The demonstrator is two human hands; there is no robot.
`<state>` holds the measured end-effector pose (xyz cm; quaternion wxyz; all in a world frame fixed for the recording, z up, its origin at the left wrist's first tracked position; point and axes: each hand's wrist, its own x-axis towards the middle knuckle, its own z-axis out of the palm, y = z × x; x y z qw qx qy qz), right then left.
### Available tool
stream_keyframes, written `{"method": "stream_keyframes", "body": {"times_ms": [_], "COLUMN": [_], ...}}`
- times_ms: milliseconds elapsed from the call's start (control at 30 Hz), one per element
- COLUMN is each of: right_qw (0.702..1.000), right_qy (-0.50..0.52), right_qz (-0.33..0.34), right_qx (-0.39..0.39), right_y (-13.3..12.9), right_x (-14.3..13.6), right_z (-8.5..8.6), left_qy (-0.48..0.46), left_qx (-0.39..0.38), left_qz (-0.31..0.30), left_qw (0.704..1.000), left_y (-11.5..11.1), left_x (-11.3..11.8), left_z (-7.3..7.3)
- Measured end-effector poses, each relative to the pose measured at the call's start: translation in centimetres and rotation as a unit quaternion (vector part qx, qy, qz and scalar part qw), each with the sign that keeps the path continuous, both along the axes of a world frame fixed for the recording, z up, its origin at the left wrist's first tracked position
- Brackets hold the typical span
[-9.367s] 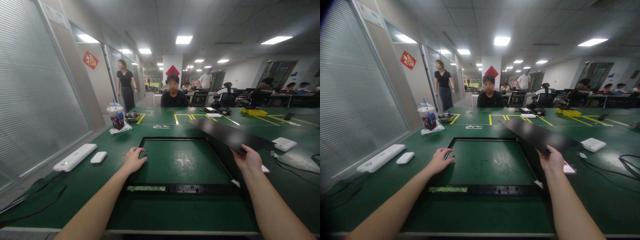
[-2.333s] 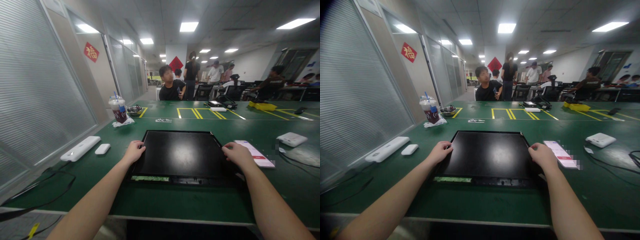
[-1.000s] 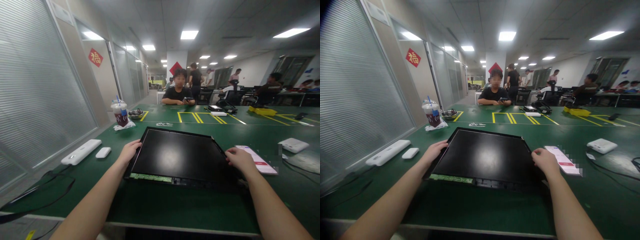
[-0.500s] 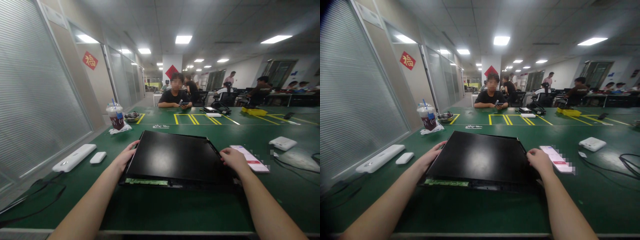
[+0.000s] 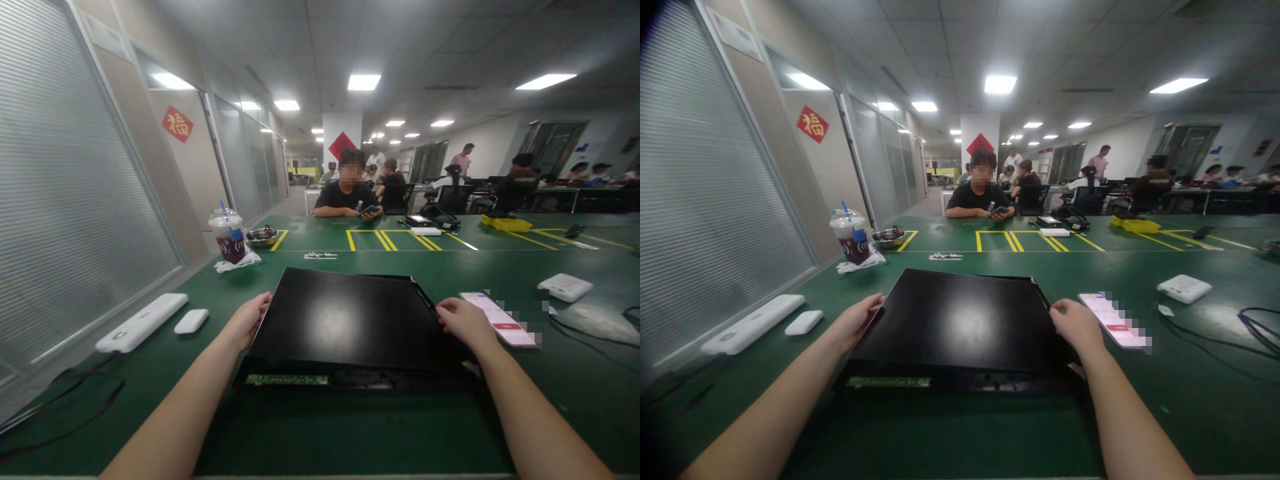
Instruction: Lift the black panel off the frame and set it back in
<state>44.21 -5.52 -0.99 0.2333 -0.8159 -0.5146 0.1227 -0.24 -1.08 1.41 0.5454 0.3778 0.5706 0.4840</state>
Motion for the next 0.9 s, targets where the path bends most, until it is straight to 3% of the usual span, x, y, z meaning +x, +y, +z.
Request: {"method": "stream_keyframes", "body": {"times_ms": [100, 400, 667, 900], "right_qw": [1.0, 0.999, 0.999, 0.998], "right_qy": [0.009, 0.003, 0.005, 0.021], "right_qz": [0.008, 0.026, 0.028, 0.008], "right_qx": [0.009, 0.028, 0.033, 0.062], "right_y": [0.0, 0.1, 0.1, 0.4], "right_x": [-0.2, -0.6, -0.5, 0.0], "right_z": [-0.1, -0.4, -0.6, -1.0], "left_qy": [0.023, 0.112, 0.03, -0.005], "left_qx": [-0.028, 0.01, 0.015, 0.032], "left_qz": [-0.021, -0.005, 0.003, -0.011], "left_qw": [0.999, 0.994, 0.999, 0.999], "left_y": [-0.6, -1.0, -1.2, -1.0], "left_x": [0.4, 0.3, 0.6, 0.5], "left_z": [0.5, 1.0, 1.7, 1.2]}}
